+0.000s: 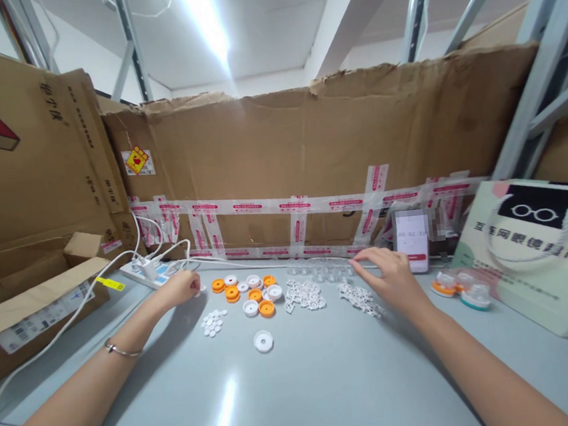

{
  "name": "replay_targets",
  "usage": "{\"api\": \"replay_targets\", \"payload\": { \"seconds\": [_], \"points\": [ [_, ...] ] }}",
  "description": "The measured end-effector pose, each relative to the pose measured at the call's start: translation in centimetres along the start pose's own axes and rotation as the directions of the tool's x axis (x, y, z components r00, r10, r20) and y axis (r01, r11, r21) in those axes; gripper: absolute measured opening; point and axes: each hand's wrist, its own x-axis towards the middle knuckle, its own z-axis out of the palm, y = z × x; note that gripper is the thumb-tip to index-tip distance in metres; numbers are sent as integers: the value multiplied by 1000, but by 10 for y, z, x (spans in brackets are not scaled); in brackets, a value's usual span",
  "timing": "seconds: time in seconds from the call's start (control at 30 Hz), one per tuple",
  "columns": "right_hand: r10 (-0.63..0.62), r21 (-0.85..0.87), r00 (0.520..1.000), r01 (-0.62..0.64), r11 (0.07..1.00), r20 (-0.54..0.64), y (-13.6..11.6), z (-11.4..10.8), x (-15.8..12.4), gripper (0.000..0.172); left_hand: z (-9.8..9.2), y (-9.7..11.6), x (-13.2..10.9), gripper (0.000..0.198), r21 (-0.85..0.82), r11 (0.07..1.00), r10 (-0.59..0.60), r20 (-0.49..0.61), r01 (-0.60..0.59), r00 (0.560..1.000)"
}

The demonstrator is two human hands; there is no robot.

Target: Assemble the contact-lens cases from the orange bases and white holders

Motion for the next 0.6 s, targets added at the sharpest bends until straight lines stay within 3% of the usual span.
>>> {"api": "replay_targets", "payload": {
  "seconds": [0.1,0.2,0.23,0.3,0.33,0.4,0.5,0.53,0.6],
  "points": [
    [-57,77,996,51,996,73,-11,2,-1,27,-11,21,-7,18,-57,997,57,1,-57,998],
    [-89,115,990,76,990,107,-18,5,-2,23,-20,55,-23,15,-161,967,208,42,-198,977],
    [-96,124,988,82,989,119,-20,7,-3,22,-21,67,-30,11,-220,937,295,85,-270,952],
    [-111,140,984,92,986,139,-23,10,-4,21,-20,89,-43,8,-424,788,556,180,-447,811],
    [-120,147,981,98,984,151,-23,11,-4,21,-19,98,-48,8,-444,759,604,205,-477,771],
    [-137,161,975,109,981,175,-24,13,-5,20,-18,109,-55,10,-446,746,631,235,-495,739],
    [-140,177,970,104,979,200,-23,14,-5,19,-18,108,-55,9,-496,726,637,224,-476,738],
    [-134,185,970,97,978,201,-23,14,-5,19,-18,104,-52,9,-515,719,628,193,-466,754],
    [-126,210,971,83,974,202,-27,13,-5,18,-17,93,-43,10,-477,754,555,96,-451,826]
  ]
}}
